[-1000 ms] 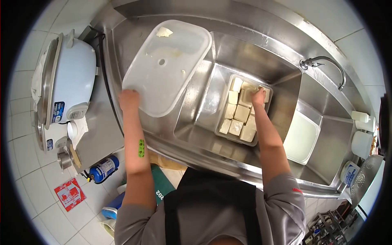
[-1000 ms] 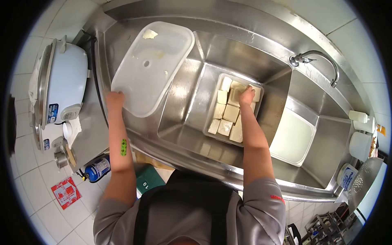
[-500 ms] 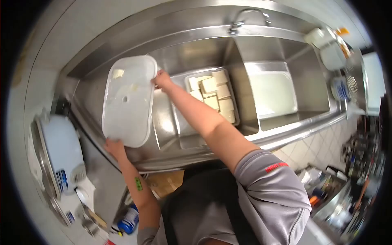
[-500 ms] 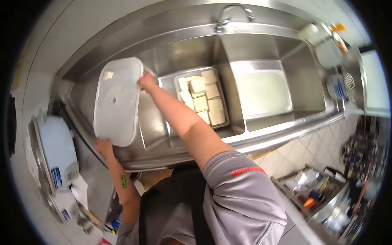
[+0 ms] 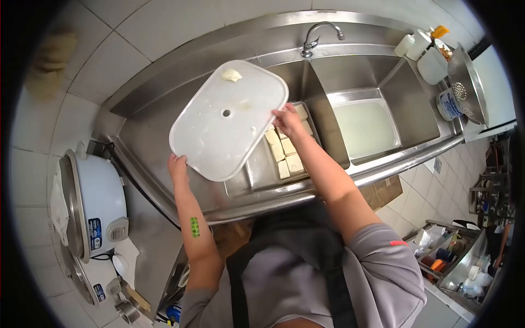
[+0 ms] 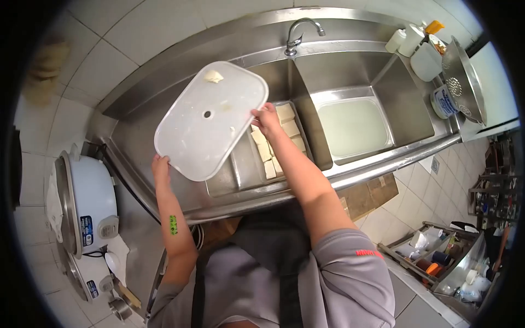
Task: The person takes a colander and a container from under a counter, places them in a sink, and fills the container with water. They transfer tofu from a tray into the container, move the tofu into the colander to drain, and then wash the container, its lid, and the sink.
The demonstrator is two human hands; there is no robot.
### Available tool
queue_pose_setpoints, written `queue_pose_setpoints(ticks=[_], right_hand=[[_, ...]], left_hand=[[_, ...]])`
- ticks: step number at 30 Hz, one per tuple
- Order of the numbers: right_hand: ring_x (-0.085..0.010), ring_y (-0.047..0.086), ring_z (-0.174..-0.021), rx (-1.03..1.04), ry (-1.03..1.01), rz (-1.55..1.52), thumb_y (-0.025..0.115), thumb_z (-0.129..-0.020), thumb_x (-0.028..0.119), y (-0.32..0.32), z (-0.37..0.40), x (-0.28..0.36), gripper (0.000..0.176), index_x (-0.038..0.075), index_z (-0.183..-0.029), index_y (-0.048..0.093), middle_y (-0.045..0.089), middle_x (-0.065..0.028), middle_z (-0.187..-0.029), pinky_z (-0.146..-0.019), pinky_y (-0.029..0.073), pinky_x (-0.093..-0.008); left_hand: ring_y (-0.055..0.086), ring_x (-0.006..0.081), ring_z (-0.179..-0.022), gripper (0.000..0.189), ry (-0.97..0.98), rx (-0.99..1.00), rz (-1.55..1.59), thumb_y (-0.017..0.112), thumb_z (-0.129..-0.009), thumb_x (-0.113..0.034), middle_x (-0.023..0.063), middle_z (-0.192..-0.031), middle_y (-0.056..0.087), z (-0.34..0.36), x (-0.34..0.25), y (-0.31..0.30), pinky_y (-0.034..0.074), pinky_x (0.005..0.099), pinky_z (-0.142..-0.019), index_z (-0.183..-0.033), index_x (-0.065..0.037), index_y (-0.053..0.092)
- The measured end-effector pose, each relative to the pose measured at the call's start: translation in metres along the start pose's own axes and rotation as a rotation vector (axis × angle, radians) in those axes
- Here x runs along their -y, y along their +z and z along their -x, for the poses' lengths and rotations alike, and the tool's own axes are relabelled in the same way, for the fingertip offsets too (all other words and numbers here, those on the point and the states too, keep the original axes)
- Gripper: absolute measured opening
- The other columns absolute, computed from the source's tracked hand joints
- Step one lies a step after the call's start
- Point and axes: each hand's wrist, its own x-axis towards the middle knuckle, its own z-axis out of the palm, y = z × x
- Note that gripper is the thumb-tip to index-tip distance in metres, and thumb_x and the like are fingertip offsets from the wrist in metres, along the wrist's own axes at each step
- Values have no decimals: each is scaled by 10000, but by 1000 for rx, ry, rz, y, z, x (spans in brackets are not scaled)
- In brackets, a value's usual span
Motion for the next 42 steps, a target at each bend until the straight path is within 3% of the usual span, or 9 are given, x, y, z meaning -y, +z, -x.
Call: queue_pose_setpoints(ticks=[4, 9, 18, 24, 27, 33, 36, 38, 42], right_hand=[[-228, 590, -771, -52, -144, -79, 509, -768, -55, -48, 38, 54, 300, 83, -995, 368, 547, -110, -886, -577, 537, -350], [-252, 597, -779, -132, -157, -116, 524, -783, -24, -135, 83, 136, 218, 5, -957, 395, 548, -141, -874, -588, 546, -344], [-227, 583, -565, -386, 186, 878, 672, -720, 165, -303, 81, 243, 305, -100, -798, 542, 551, -147, -669, -551, 533, -291], [-306, 567, -886, -349, 87, 1464, 648, -688, 320, -378, 32, 311, 608, -6, -1167, 463, 517, -189, -1119, -722, 479, -388], [-318, 476, -1059, -318, -87, 1675, 628, -691, 335, -374, 22, 354, 576, -10, -1134, 496, 485, -216, -1152, -897, 380, -354], [-311, 484, -1053, -224, -329, 1734, 606, -713, 288, -339, -51, 406, 458, -6, -1060, 550, 511, -202, -1120, -885, 392, -351], [-300, 508, -1019, -169, -674, 1749, 576, -739, 227, -307, -89, 414, 370, 23, -1047, 566, 531, -175, -1105, -866, 404, -351], [-293, 503, -1028, 62, -578, 1588, 561, -751, 209, -264, -106, 401, 347, 37, -1051, 568, 538, -162, -1100, -873, 399, -348], [-288, 449, -1093, 358, -669, 1398, 511, -765, 102, -168, -158, 347, 357, 60, -1120, 523, 464, -135, -1202, -910, 368, -317]], left_hand=[[522, 159, -842, 624, -53, 140, 134, 472, -655, 49, 83, -1002, 514, 58, -85, 70, 422, 234, -645, -1232, -56, 257], [468, 249, -1038, 762, 70, 553, 399, 456, -654, 90, 156, -1183, 372, 104, -124, 164, 450, 357, -828, -1296, -111, 99], [476, 314, -1022, 801, -27, 743, 306, 490, -648, 64, 188, -1206, 307, 196, -158, 363, 500, 475, -719, -1278, -133, 37], [557, 278, -875, 812, 54, 714, 37, 468, -681, 31, 222, -1082, 463, 223, -167, 476, 523, 376, -552, -1307, -133, -23], [568, 262, -869, 796, 120, 718, -16, 454, -688, 41, 209, -1038, 508, 218, -168, 510, 523, 366, -538, -1322, -122, 1], [589, 235, -819, 773, 253, 621, -129, 443, -689, 54, 198, -1028, 528, 203, -159, 526, 511, 329, -602, -1331, -82, 35], [591, 218, -786, 738, 58, 525, -58, 450, -694, 44, 185, -998, 538, 210, -161, 514, 501, 320, -583, -1324, -74, 86], [568, 161, -609, 681, 87, 477, -49, 469, -676, -19, 123, -870, 568, 197, -141, 507, 417, 250, -381, -1298, -86, 198], [576, 183, -700, 673, -125, 451, -22, 476, -690, -8, 133, -933, 553, 194, -124, 493, 459, 279, -460, -1294, -93, 194]])
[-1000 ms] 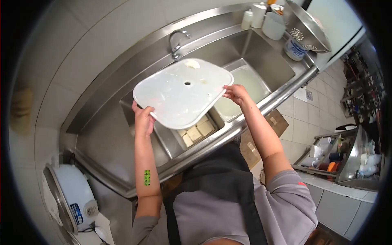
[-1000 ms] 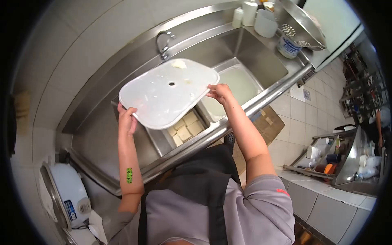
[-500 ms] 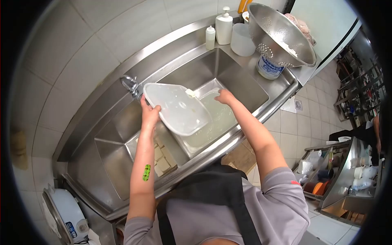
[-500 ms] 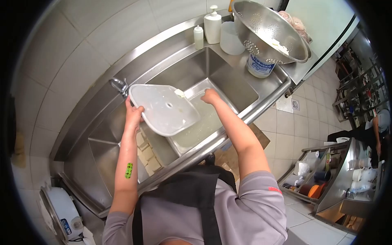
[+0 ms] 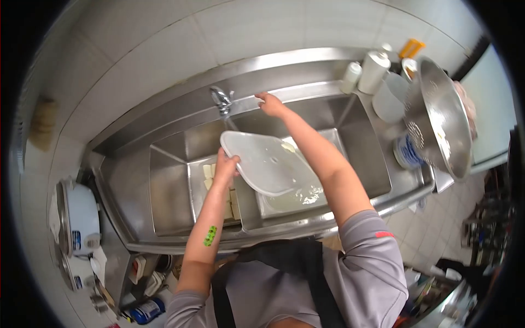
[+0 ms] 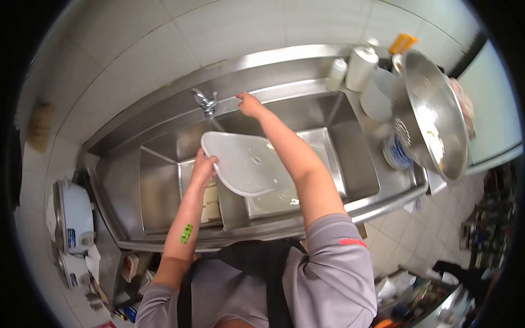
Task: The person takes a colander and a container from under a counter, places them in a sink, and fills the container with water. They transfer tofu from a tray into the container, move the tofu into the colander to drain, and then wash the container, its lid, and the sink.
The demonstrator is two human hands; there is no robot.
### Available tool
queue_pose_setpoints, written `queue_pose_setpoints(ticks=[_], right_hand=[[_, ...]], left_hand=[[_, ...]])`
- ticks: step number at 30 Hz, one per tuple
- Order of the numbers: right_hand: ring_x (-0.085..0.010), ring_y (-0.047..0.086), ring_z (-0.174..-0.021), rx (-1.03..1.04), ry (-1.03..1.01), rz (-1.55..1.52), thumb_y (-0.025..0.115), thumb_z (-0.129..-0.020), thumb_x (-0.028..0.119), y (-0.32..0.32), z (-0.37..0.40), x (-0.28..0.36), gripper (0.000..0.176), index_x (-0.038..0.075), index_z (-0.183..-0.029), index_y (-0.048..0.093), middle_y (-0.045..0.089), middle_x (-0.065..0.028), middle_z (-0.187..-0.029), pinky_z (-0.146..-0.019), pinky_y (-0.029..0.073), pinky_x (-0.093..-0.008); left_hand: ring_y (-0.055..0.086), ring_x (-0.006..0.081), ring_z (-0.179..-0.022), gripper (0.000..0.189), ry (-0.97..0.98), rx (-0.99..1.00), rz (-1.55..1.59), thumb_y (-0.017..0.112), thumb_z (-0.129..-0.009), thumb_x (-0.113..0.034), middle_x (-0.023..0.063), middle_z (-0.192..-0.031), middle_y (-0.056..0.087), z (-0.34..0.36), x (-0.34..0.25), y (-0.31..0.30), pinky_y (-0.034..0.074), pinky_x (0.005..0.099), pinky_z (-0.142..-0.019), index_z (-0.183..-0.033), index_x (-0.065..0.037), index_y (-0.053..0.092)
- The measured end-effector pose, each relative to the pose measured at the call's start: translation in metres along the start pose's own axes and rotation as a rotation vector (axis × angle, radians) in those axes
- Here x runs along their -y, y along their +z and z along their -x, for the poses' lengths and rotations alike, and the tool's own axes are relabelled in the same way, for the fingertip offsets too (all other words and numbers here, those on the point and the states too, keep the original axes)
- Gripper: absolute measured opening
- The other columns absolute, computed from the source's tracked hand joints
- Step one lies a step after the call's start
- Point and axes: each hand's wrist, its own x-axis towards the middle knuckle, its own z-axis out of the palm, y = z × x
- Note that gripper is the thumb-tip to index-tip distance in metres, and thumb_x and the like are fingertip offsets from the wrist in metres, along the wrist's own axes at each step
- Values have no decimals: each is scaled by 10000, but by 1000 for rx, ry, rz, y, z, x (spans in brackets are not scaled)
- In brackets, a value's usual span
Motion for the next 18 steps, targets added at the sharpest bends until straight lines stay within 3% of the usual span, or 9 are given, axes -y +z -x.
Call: queue_pose_setpoints(ticks=[3, 6, 8, 10, 12, 14, 15, 17, 18], right_hand=[[-295, 451, -1082, -156, -156, -60, 509, -749, 54, 58, -52, 10, 390, 51, -1139, 504, 458, -138, -1182, -892, 375, -318], [-297, 482, -1034, 3, -157, -47, 515, -730, 37, 72, -82, 16, 385, 41, -1115, 523, 487, -151, -1139, -860, 392, -327], [-290, 542, -932, -3, -151, -115, 505, -707, 23, 73, -84, 10, 333, 37, -1031, 580, 546, -159, -1063, -799, 426, -325], [-279, 581, -835, 148, -167, 1, 493, -698, 14, 57, -78, 5, 272, 33, -937, 623, 607, -146, -922, -742, 453, -323], [-257, 604, -768, 90, -293, 59, 503, -691, 18, 51, -51, 10, 233, 26, -883, 634, 622, -134, -805, -701, 468, -325], [-278, 607, -711, 398, -25, 1, 552, -679, 124, 41, -21, 37, 207, 21, -836, 639, 617, -167, -804, -675, 477, -356], [-278, 607, -711, 400, -14, 1, 552, -679, 124, 46, -11, 39, 207, 21, -836, 639, 617, -167, -804, -675, 477, -356], [-272, 614, -660, 789, 166, -603, 579, -694, 222, 57, 2, 37, 260, -11, -797, 632, 611, -188, -728, -616, 482, -356], [-272, 614, -660, 784, 175, -605, 579, -694, 222, 60, 2, 35, 260, -11, -797, 632, 611, -188, -728, -616, 482, -356]], left_hand=[[580, 191, -761, 660, -4, -76, 97, 479, -669, -6, 127, -978, 540, 12, 2, -7, 496, 289, -493, -1278, -88, 237], [571, 200, -812, 642, 31, -75, 121, 466, -674, 14, 133, -1021, 522, 25, -3, -22, 506, 297, -522, -1268, -96, 249], [578, 184, -783, 634, 25, -79, 150, 465, -680, 16, 111, -990, 538, 31, -6, -34, 506, 287, -515, -1267, -105, 260], [563, 125, -646, 662, 22, -58, 125, 462, -679, 19, 89, -914, 570, 28, -9, -42, 395, 209, -396, -1288, -102, 234], [559, 115, -617, 648, 24, -94, 175, 466, -676, 17, 86, -886, 573, 28, -18, -37, 373, 197, -381, -1278, -90, 250], [544, 106, -593, 637, 42, -99, 117, 474, -671, 8, 79, -866, 567, 20, -23, -36, 347, 194, -369, -1267, -76, 263], [528, 107, -573, 618, 31, -100, 83, 485, -657, -14, 76, -845, 556, 8, -18, -37, 323, 200, -360, -1242, -67, 295], [521, 113, -561, 610, 3, -97, 96, 491, -647, -24, 81, -835, 552, -7, -23, -24, 312, 204, -355, -1228, -62, 309], [514, 118, -548, 603, -17, -100, 106, 497, -637, -35, 86, -824, 548, -14, -26, -17, 302, 208, -351, -1214, -57, 324]])
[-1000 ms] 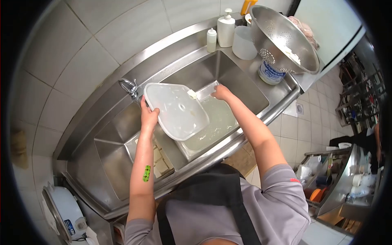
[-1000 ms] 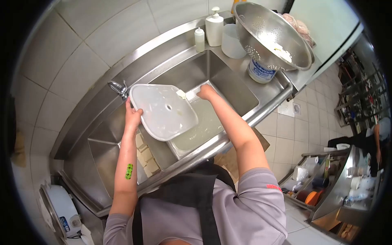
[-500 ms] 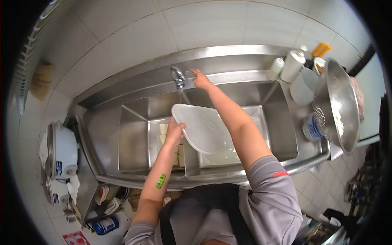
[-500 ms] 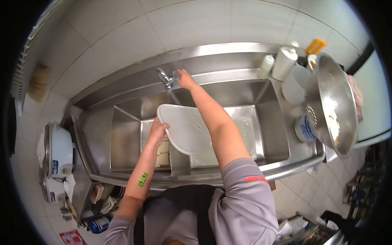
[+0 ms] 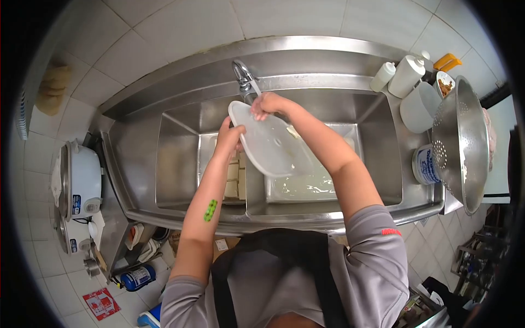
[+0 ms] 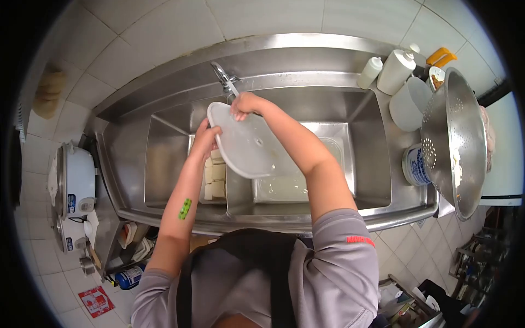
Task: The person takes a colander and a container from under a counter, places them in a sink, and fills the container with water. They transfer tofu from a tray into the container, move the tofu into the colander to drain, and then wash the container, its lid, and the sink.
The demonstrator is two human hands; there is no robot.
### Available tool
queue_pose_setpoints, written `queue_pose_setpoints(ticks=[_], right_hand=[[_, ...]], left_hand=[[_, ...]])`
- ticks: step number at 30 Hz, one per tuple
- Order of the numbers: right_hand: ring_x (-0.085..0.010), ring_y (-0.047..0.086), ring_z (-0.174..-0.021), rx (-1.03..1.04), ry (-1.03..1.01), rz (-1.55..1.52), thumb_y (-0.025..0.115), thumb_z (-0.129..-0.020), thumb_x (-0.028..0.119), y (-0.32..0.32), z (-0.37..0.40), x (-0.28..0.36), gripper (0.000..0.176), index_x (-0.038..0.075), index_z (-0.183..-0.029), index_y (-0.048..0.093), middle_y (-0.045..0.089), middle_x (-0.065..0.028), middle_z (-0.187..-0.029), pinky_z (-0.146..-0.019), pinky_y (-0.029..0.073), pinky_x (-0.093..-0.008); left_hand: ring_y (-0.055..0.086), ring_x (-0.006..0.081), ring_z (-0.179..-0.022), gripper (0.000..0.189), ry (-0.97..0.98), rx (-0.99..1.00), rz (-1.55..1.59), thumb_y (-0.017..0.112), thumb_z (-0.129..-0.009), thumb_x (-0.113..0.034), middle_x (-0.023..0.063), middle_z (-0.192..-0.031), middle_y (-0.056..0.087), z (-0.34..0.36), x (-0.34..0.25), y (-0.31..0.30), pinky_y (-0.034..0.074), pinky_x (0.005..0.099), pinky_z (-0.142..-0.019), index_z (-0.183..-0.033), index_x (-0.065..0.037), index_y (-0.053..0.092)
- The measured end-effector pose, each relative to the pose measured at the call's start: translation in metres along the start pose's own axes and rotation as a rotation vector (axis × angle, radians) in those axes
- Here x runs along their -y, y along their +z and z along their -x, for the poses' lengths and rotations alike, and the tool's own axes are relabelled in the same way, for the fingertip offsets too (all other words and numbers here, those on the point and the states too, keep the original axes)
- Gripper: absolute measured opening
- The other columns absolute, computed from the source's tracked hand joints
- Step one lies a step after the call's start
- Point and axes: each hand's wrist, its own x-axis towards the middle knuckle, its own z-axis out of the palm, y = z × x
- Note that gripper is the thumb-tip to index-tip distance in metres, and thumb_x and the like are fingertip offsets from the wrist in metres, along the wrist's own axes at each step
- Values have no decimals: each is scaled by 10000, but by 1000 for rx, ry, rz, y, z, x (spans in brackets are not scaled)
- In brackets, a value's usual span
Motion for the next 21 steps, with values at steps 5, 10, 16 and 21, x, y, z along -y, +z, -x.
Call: queue_pose_setpoints(ticks=[5, 10, 16, 21], right_hand=[[-238, 612, -668, -497, -30, 634, 590, -696, 267, -2, -3, 8, 251, 25, -745, 639, 614, -152, -690, -625, 473, -338], [-188, 612, -624, -259, 41, -35, 532, -761, 115, -6, 14, 32, 152, -7, -802, 612, 609, -125, -686, -554, 506, -309], [-210, 616, -615, -211, 107, -79, 524, -769, 15, -8, 23, 42, 133, -72, -854, 577, 606, -147, -735, -555, 544, -286], [-218, 617, -613, -175, 111, -226, 531, -760, 4, -10, 29, 42, 154, -78, -882, 578, 609, -157, -765, -565, 545, -288]], left_hand=[[568, 181, -573, 567, -7, -54, -75, 512, -619, -53, 102, -814, 563, -24, -3, 19, 459, 293, -423, -1171, -41, 384], [581, 181, -617, 552, 92, -5, -151, 497, -641, -22, 90, -781, 587, -18, -13, 10, 474, 303, -487, -1185, -40, 409], [574, 199, -812, 560, 190, 204, -77, 438, -655, 45, 111, -887, 583, -53, 9, 3, 466, 282, -688, -1208, -31, 390], [550, 205, -906, 535, 126, 316, 73, 481, -690, 24, 133, -1063, 528, -83, 23, 27, 437, 303, -801, -1213, -18, 379]])
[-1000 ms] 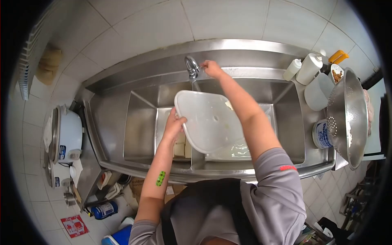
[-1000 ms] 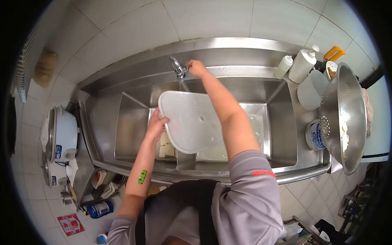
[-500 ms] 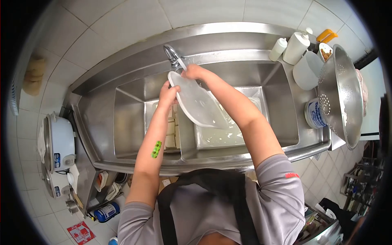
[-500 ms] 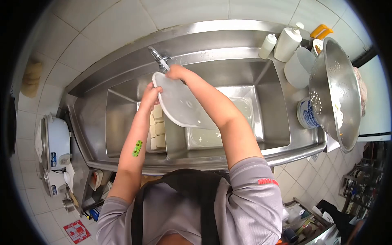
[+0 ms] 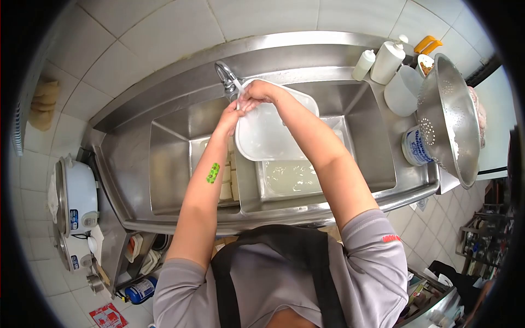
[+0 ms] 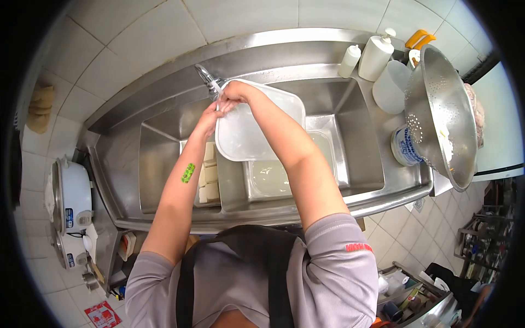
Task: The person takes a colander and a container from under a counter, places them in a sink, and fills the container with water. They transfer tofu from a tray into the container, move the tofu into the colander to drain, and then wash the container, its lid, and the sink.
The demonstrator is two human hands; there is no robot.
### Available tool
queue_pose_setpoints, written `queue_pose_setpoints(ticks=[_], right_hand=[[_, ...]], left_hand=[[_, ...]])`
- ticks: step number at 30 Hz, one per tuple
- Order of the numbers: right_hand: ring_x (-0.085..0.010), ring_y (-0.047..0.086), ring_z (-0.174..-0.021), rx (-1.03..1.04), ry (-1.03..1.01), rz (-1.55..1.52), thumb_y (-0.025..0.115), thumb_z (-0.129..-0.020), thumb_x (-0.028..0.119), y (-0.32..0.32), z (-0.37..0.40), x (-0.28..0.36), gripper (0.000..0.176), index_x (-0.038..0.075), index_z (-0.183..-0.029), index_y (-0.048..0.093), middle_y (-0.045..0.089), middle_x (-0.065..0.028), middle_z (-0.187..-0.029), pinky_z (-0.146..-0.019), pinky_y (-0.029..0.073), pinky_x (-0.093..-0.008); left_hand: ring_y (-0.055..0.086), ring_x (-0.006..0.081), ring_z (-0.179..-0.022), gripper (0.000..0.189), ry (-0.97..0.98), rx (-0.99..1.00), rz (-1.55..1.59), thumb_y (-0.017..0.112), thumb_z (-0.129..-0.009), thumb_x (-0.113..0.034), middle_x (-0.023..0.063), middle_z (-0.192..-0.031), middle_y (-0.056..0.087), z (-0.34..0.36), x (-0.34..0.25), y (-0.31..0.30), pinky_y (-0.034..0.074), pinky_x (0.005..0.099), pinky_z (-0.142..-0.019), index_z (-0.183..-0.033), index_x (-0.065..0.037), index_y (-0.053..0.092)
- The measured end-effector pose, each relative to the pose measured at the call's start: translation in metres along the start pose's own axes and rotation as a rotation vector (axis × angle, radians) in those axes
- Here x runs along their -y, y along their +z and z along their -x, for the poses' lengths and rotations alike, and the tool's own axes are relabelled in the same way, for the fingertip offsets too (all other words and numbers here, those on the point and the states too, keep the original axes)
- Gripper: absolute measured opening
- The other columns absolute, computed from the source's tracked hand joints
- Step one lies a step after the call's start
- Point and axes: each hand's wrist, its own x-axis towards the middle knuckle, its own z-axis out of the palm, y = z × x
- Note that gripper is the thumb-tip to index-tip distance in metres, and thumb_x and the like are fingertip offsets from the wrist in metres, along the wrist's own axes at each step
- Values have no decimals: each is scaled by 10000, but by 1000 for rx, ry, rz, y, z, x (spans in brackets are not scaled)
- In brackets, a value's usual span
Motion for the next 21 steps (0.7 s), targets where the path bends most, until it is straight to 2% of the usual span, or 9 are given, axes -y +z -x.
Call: queue_pose_setpoints(ticks=[2, 6, 8, 14, 16, 17, 19, 20, 21], right_hand=[[-202, 615, -617, -109, -58, 218, 525, -756, -10, -2, 2, 0, 155, -74, -888, 575, 612, -145, -777, -563, 539, -283], [-174, 605, -640, -168, -89, 203, 539, -750, 16, -19, 24, 1, 174, -55, -905, 577, 613, -120, -778, -565, 520, -274], [-152, 592, -675, -247, -174, 412, 557, -743, 55, -30, 49, -1, 190, -21, -915, 583, 609, -91, -775, -579, 499, -267], [-133, 580, -729, -423, -165, 446, 572, -743, 90, -68, 125, -35, 186, 5, -907, 591, 601, -47, -767, -621, 478, -263], [-184, 578, -825, -493, -100, 681, 617, -715, 101, -79, 137, -46, 311, -5, -999, 550, 589, -91, -918, -688, 479, -297], [-184, 578, -825, -501, -103, 686, 617, -715, 101, -81, 140, -54, 311, -5, -999, 550, 589, -91, -918, -688, 479, -297], [-255, 534, -962, -881, -366, 820, 682, -661, 121, -81, 148, -67, 500, 1, -1102, 480, 511, -135, -1100, -807, 441, -341], [-300, 460, -1070, -906, -500, 852, 731, -609, 153, -76, 159, -65, 663, 22, -1178, 417, 418, -155, -1210, -904, 374, -366], [-284, 441, -1090, -912, -614, 872, 746, -596, 172, -65, 170, -60, 671, 29, -1173, 434, 452, -153, -1165, -921, 354, -359]], left_hand=[[533, 197, -941, 489, 27, 35, 43, 515, -738, -11, 109, -1067, 528, -10, 2, 8, 435, 301, -799, -1209, -3, 382], [541, 189, -925, 445, 36, 3, 3, 505, -722, 14, 101, -1014, 559, -28, -3, 25, 434, 282, -776, -1162, 4, 439], [563, 182, -869, 397, 65, 23, -157, 497, -703, 34, 105, -953, 590, -26, -14, 32, 437, 271, -744, -1100, 22, 494], [596, 198, -814, 408, 212, 11, -479, 499, -707, -5, 138, -945, 608, -5, -50, 51, 451, 291, -723, -1114, 6, 501], [601, 210, -829, 412, 255, 39, -569, 502, -710, -18, 153, -948, 610, 9, -68, 60, 451, 297, -731, -1121, -5, 501], [601, 232, -841, 409, 317, 79, -701, 505, -709, -29, 165, -945, 607, 27, -85, 70, 449, 307, -741, -1117, -14, 506], [595, 272, -859, 393, 475, 160, -921, 503, -707, -40, 174, -933, 603, 59, -111, 84, 444, 324, -757, -1100, -37, 522], [589, 290, -864, 382, 571, 209, -1008, 498, -707, -41, 171, -924, 601, 74, -120, 90, 442, 331, -764, -1087, -50, 533], [585, 298, -863, 374, 601, 259, -1007, 491, -707, -36, 170, -923, 599, 90, -132, 97, 442, 328, -761, -1078, -51, 538]])
